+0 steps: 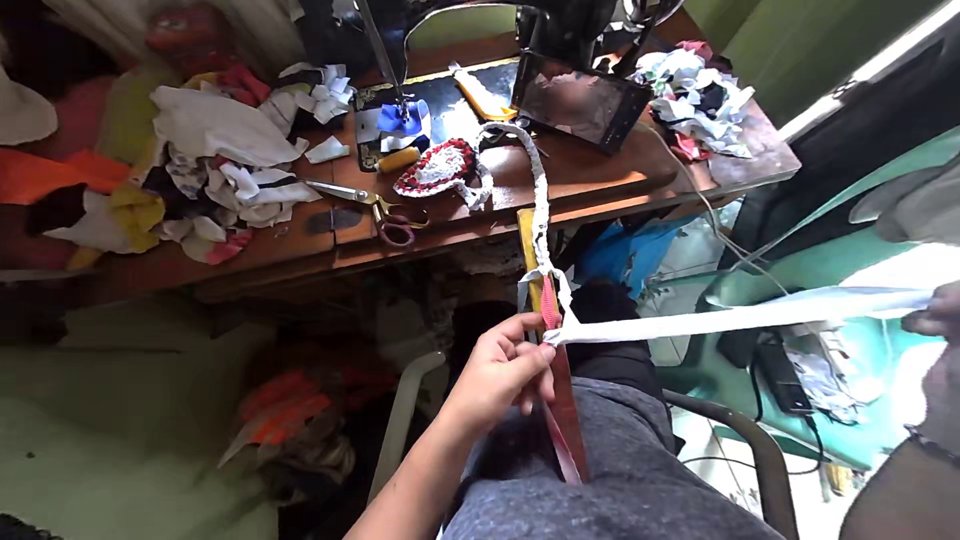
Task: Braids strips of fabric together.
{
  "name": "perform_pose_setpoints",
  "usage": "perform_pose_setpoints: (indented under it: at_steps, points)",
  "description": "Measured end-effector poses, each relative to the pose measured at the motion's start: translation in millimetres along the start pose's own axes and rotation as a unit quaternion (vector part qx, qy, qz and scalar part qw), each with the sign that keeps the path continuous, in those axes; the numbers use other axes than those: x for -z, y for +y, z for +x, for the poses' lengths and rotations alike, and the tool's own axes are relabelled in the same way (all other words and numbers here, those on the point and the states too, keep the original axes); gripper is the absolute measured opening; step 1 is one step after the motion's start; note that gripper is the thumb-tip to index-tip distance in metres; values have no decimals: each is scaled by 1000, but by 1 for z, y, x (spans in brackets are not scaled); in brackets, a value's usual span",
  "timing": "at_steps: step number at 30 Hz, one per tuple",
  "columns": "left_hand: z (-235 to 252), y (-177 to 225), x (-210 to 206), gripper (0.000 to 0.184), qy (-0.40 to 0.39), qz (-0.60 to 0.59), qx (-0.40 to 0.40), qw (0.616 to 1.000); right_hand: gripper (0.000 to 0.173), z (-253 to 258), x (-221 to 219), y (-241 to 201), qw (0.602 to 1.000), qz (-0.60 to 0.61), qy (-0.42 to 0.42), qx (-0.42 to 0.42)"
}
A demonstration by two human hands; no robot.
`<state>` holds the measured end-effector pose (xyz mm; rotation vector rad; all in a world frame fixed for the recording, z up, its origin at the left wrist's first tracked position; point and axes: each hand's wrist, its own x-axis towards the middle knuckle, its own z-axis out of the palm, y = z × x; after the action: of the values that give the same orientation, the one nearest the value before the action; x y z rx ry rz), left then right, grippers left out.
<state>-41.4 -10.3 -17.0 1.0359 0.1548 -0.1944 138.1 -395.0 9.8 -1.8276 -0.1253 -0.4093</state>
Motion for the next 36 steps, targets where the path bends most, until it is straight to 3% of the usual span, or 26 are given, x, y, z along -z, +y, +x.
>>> perform_pose_setpoints:
  at_steps: [2,4,7,9,10,12,15,21,28,32,36]
  points:
    - [2,0,2,37,7,-6,-10,1000,17,-6,1,10,998,-47,-37,-36]
    - [5,2,2,36,11,-5,-13,1000,23,-16,-1,13,975,-121,-180,-57]
    - [7,5,-2,35,0,-7,-7,1000,26,-34,-18,21,871,-205,-439,-78]
    - [8,5,-4,36,-4,-8,-8,1000,32,-47,-40,21,816,-225,-530,-55]
    - [9,5,-5,36,-6,-7,-9,1000,41,-54,-53,22,808,-225,-545,-21]
    - [9,3,-6,37,-7,-9,-9,1000,51,-67,-78,17,819,-183,-542,45]
    - [10,4,-8,37,-6,-9,-11,1000,50,-90,-123,-5,866,-26,-494,77]
    - [9,4,-10,37,-18,-23,-32,999,40,-109,-181,-20,900,101,-423,20]
    - [9,1,-9,37,-23,-27,-36,999,28,-110,-193,-19,886,183,-424,-46]
    - [9,2,-10,36,-22,-24,-38,999,13,-109,-195,-19,888,175,-425,-7]
    - [8,3,-8,38,-16,-25,-41,999,12,-99,-191,-16,882,173,-438,16]
